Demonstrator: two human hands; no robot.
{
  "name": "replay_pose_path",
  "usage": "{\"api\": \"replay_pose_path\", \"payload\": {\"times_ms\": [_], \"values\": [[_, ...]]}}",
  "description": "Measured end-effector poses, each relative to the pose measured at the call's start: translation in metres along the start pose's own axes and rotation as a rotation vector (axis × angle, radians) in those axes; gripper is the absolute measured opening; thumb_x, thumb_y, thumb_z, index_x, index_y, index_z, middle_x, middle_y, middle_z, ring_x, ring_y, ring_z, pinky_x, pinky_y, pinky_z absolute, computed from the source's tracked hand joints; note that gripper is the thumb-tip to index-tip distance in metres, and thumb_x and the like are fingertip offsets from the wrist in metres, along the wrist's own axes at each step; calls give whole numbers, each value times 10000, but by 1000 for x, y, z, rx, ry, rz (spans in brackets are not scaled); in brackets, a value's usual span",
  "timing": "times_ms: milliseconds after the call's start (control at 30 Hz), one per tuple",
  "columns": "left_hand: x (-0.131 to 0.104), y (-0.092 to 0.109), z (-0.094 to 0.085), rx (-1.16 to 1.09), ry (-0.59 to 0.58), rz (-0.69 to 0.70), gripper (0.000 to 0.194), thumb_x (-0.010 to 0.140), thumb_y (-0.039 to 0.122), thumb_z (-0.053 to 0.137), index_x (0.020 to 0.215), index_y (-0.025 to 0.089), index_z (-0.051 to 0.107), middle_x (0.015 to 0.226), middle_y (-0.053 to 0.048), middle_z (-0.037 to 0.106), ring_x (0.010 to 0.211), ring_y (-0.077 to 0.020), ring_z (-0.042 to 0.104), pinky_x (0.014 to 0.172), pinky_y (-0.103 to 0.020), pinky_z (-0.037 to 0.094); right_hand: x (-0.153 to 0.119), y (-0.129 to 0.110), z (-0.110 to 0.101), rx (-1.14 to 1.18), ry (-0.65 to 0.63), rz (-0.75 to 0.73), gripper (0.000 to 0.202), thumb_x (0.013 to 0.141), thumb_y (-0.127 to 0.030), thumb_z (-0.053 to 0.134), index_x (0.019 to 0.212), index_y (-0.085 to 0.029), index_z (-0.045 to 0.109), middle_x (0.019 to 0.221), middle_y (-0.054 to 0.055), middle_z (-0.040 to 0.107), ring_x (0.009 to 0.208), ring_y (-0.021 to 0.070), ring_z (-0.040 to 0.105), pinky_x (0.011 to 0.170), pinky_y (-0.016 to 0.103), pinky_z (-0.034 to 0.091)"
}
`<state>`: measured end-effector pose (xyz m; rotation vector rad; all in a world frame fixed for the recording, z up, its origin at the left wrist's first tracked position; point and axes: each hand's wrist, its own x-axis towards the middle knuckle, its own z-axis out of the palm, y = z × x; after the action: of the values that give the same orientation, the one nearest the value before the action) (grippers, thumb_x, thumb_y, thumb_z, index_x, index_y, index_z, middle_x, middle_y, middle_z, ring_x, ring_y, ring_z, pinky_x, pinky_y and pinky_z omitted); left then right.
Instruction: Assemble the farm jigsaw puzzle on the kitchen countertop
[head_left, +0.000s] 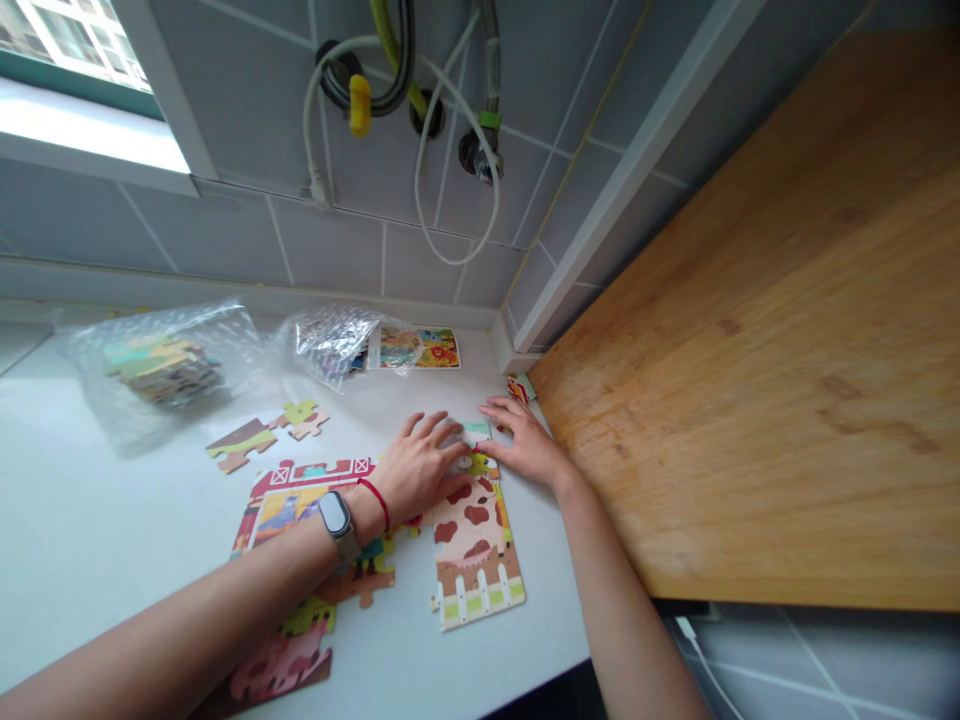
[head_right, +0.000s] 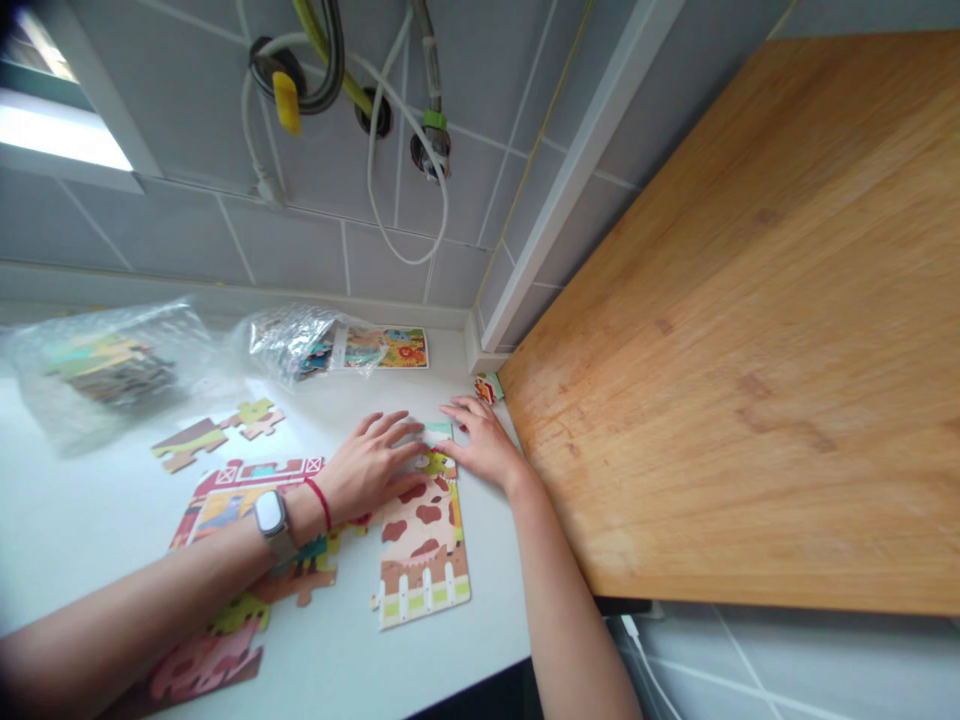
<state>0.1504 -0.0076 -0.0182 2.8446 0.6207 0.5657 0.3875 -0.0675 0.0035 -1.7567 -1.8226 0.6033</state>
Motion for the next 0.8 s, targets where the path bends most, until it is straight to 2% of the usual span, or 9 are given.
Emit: {"api": "replay_pose_path", "payload": {"times_ms": [100,200,300,533,633,800], "values": [[0,-2,1,-44,6,-17,335,986,512,656,1198,256,699,1366,-97,657,1347,-355,522,1099,-566,422,-5,0,-9,36,-100,23,710,813,-282,833,1484,-309,603,1600,102,480,1490,279,457,1230,440,400],[0,-4,2,-81,2,-29,337,975,530,667,1173,259,702,1349,-90,665,1322,-338,543,1067,-537,448,-8,1,-13,46,-208,65,847,776,-258,862,1548,-327,523,1698,90,354,1594,309,280,1291,505,274],[1,-5,2,-97,3,-38,310,980,516,668,1157,265,713,1342,-86,667,1310,-328,554,1065,-529,449,-10,1,-13,31,-231,103,878,762,-267,879,1559,-316,511,1725,98,298,1625,329,168,1304,549,207],[1,-7,5,-124,10,-70,266,959,460,715,1143,267,730,1341,-77,668,1301,-316,572,1061,-519,461,-8,-2,-11,76,-267,105,816,811,-296,838,1558,-308,512,1722,83,309,1629,312,154,1312,543,169],[1,-7,6,-135,21,-73,246,967,442,702,1145,276,735,1329,-74,673,1293,-311,580,1051,-513,468,-6,-2,-12,83,-308,106,788,815,-302,834,1544,-283,533,1728,67,289,1638,322,74,1318,547,124],[0,-11,8,-161,52,-65,222,1031,409,601,1152,303,754,1317,-67,685,1276,-291,597,1050,-495,472,-5,-2,-10,84,-385,80,616,871,-298,779,1466,-295,621,1664,20,414,1638,329,23,1317,576,66]]}}
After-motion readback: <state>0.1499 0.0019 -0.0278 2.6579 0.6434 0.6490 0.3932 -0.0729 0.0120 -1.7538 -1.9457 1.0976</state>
